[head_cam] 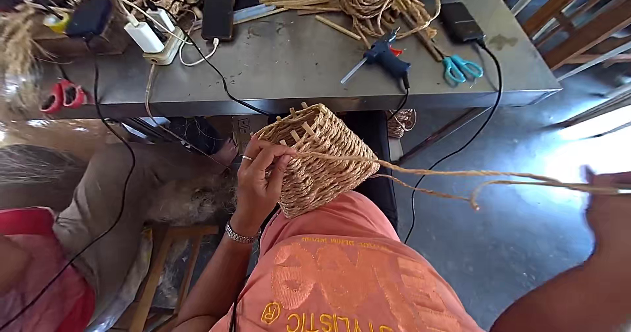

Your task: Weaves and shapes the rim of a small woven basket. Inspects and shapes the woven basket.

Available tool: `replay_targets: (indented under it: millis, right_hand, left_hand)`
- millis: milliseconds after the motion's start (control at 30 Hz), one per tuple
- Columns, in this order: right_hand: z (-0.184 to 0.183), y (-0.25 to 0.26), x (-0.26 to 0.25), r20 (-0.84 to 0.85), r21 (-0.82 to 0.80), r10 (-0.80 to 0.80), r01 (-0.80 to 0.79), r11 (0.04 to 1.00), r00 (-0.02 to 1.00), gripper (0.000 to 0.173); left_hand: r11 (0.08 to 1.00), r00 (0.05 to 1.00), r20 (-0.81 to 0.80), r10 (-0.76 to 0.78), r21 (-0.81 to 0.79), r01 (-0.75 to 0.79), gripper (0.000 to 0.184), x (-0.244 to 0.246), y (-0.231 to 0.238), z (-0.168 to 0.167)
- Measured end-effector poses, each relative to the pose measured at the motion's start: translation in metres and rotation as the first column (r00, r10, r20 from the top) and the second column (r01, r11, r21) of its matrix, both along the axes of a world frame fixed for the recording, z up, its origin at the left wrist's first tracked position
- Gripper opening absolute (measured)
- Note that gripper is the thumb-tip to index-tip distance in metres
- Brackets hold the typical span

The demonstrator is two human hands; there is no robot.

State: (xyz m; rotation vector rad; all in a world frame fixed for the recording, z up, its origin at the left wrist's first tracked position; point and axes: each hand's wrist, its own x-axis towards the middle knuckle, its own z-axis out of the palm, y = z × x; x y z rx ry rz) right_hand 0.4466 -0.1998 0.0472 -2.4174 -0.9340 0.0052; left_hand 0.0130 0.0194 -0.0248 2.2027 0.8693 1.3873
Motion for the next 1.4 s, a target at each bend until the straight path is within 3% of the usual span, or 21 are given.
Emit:
replay_targets:
  millis: [67,100,200,300,367,433,633,833,967,1100,1400]
  right_hand:
    - [-0.026,0.010,0.008,-0.224,-0.215,0.320,-0.367,0.905,0.921,0.096]
    - [-0.032,0.023,-0.004,-0.249,-0.247,0.407,-0.464,0.851,0.879,0.102]
    - [-0.030,0.060,-0.054,-0.125,-0.122,0.690,-0.701,0.702,0.713,0.092]
    - [-0.020,0.101,-0.109,0.028,0.129,0.821,-0.817,0.563,0.570,0.056]
    - [-0.023,0.124,-0.145,0.098,0.206,0.849,-0.846,0.493,0.519,0.038]
    - [-0.033,0.141,-0.173,0.159,0.192,0.867,-0.876,0.443,0.473,0.031]
    - [-0.051,0.157,-0.195,0.278,0.180,0.835,-0.880,0.440,0.475,0.017]
    - [-0.025,0.161,-0.192,0.150,0.266,0.856,-0.854,0.447,0.494,0.018]
    - [-0.005,0.168,-0.187,0.068,0.135,0.877,-0.875,0.465,0.476,0.035]
    - [0.004,0.173,-0.188,0.225,0.067,0.867,-0.895,0.441,0.444,0.033]
    - [-0.001,0.222,-0.218,0.441,0.168,0.821,-0.932,0.321,0.363,0.023]
  left_hand:
    - [1.000,1.000,-0.007,0.000,0.011,0.000,0.016,0.003,-0.002,0.002]
    - [1.000,1.000,-0.013,-0.003,0.015,0.003,0.016,0.005,-0.002,0.003]
    - [1.000,1.000,-0.017,-0.003,0.000,0.003,0.017,0.009,-0.003,0.005]
    - [0.999,1.000,-0.006,-0.007,-0.047,0.007,0.022,0.010,-0.003,0.004]
    - [0.997,1.000,-0.004,-0.014,-0.078,0.014,0.026,0.011,-0.003,0.004]
    - [0.997,1.000,-0.010,-0.013,-0.083,0.012,0.031,0.011,-0.002,0.004]
    - [0.999,0.997,-0.073,0.007,-0.042,-0.010,0.035,0.008,-0.001,0.007]
    - [0.999,0.997,-0.066,0.031,-0.031,-0.034,0.026,0.018,-0.004,0.008]
    - [0.997,0.996,-0.062,0.056,-0.048,-0.059,0.025,0.020,-0.005,0.010]
    - [0.996,0.995,-0.076,0.059,-0.058,-0.063,0.025,0.021,-0.006,0.011]
    - [0.994,0.989,-0.111,0.094,-0.052,-0.100,0.025,0.025,-0.008,0.009]
